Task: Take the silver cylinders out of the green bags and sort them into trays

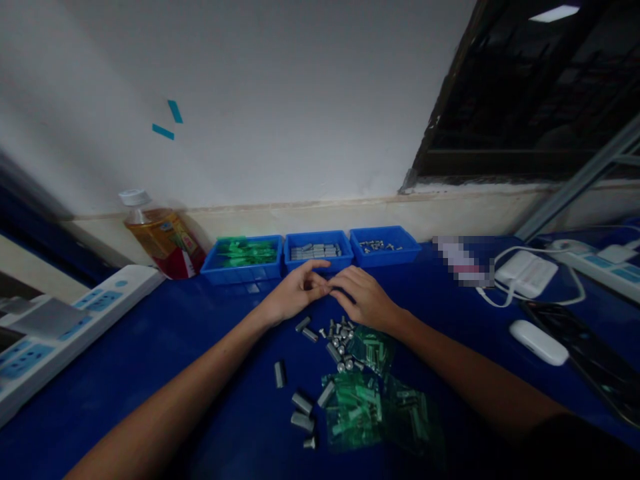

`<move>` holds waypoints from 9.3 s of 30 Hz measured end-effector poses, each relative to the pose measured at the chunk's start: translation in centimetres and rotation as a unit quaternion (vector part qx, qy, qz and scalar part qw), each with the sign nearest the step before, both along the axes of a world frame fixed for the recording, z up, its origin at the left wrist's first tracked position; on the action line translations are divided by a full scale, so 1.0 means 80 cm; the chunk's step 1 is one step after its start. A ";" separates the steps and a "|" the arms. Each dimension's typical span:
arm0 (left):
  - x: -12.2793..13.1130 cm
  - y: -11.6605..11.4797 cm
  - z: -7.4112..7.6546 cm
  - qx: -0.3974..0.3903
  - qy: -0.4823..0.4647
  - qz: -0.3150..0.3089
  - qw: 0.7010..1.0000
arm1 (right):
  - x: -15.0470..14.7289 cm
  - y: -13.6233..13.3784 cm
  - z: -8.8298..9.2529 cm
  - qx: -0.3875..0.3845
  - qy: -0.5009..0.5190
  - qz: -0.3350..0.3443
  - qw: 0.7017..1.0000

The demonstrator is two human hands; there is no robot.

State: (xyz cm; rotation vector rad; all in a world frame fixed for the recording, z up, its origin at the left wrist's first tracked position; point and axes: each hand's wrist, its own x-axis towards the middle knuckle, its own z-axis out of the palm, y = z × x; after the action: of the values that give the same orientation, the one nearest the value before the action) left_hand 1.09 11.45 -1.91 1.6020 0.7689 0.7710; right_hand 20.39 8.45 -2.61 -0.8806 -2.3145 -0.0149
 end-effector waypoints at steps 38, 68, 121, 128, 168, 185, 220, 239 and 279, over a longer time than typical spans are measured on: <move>0.011 -0.017 0.022 0.023 0.099 0.045 0.994 | 0.001 -0.004 0.005 -0.019 0.076 -0.033 0.996; -0.005 -0.011 0.037 0.131 0.194 0.042 0.971 | 0.010 0.003 0.006 0.038 0.115 -0.095 0.988; -0.003 -0.018 0.033 0.183 0.229 -0.019 0.956 | -0.003 -0.011 0.008 -0.013 0.032 -0.026 0.999; -0.008 -0.017 0.036 0.215 0.253 -0.063 0.941 | 0.012 0.008 0.004 0.051 0.095 -0.137 0.985; 0.002 -0.032 0.048 0.130 0.207 -0.140 0.959 | -0.008 -0.079 0.020 -0.027 0.022 -0.120 0.992; 0.008 -0.042 0.032 0.294 0.285 -0.155 0.899 | 0.074 0.048 0.029 0.009 0.025 -0.371 0.928; 0.023 -0.072 0.042 0.277 0.400 -0.082 0.870 | 0.071 0.044 0.043 -0.016 0.012 -0.375 0.927; 0.039 -0.066 0.037 0.016 0.114 0.009 0.993 | 0.016 -0.077 0.030 0.009 0.026 -0.140 0.990; -0.004 -0.127 0.023 0.011 0.033 0.087 0.996 | -0.002 -0.106 0.034 -0.078 0.051 -0.027 0.995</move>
State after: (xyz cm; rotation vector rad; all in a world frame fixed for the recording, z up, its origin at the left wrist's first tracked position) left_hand 0.77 1.29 -0.08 1.6027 0.9606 0.8565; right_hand 20.20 -0.04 0.12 -0.9992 -2.2191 0.1853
